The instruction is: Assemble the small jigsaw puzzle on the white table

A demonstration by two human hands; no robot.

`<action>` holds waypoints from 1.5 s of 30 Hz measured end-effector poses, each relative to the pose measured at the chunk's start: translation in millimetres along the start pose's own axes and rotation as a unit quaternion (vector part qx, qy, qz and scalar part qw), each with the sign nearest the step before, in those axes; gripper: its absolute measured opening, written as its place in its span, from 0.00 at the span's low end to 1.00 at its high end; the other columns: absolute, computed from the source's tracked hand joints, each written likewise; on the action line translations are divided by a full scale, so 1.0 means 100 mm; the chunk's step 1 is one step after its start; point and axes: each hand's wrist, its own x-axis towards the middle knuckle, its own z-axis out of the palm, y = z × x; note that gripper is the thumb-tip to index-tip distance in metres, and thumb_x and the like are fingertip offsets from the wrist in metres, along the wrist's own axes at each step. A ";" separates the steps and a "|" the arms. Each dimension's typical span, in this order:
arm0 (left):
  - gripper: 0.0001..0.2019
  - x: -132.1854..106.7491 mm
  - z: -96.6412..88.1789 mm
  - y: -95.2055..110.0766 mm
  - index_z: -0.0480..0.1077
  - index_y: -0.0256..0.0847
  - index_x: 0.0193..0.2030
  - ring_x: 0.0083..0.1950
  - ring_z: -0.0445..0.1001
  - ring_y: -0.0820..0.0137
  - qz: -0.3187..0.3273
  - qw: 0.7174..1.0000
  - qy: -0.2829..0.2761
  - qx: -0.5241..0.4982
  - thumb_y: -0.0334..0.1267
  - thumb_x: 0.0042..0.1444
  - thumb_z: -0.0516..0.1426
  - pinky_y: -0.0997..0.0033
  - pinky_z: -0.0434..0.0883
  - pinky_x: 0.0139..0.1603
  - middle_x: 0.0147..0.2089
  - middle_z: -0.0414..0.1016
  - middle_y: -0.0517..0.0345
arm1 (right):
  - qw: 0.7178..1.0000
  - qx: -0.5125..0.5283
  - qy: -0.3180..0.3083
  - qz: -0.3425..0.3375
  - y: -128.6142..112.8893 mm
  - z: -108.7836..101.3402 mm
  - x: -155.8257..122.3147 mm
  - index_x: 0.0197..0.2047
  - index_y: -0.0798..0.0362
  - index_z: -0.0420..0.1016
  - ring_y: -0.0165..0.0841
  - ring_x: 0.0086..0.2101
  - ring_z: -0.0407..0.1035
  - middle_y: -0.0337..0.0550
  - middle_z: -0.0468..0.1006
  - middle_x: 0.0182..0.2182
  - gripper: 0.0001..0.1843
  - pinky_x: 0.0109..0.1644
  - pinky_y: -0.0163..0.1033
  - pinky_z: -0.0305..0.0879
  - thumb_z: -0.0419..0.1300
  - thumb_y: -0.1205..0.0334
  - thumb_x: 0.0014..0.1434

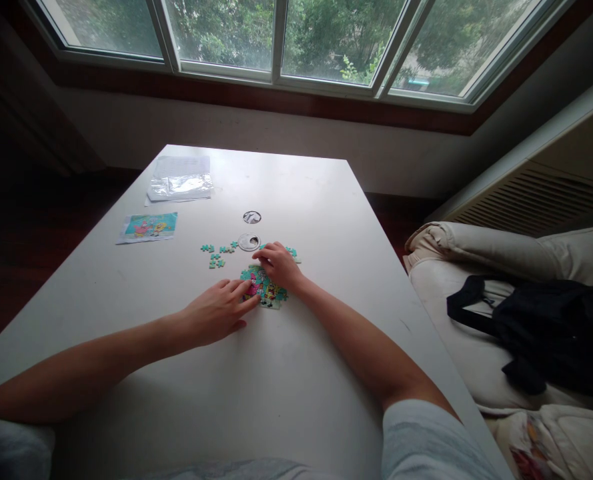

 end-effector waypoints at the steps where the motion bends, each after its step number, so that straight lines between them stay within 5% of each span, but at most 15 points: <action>1: 0.22 0.00 0.00 0.00 0.64 0.41 0.60 0.59 0.68 0.53 0.000 1.000 0.000 -0.002 0.44 0.62 0.59 0.57 0.65 0.54 0.59 0.68 0.40 | 1.000 -0.001 -0.003 -0.001 0.00 0.00 0.00 0.41 0.48 0.81 0.36 0.40 0.65 0.43 0.77 0.35 0.12 0.46 0.42 0.64 0.58 0.72 0.65; 31: 0.21 0.00 -0.02 0.01 0.64 0.40 0.59 0.59 0.68 0.52 -0.002 1.000 -0.001 -0.011 0.43 0.61 0.59 0.57 0.64 0.54 0.58 0.69 0.40 | 0.995 -0.024 -0.074 -0.059 -0.06 -0.07 0.01 0.41 0.46 0.84 0.38 0.42 0.64 0.45 0.77 0.38 0.16 0.50 0.44 0.65 0.57 0.73 0.64; 45: 0.21 -0.01 -0.03 0.00 0.64 0.40 0.59 0.59 0.68 0.52 -0.002 1.000 -0.003 -0.011 0.43 0.61 0.59 0.57 0.65 0.54 0.58 0.69 0.40 | 0.995 -0.041 -0.060 -0.065 0.05 -0.04 -0.03 0.42 0.44 0.84 0.38 0.43 0.66 0.44 0.79 0.39 0.15 0.52 0.46 0.64 0.57 0.71 0.65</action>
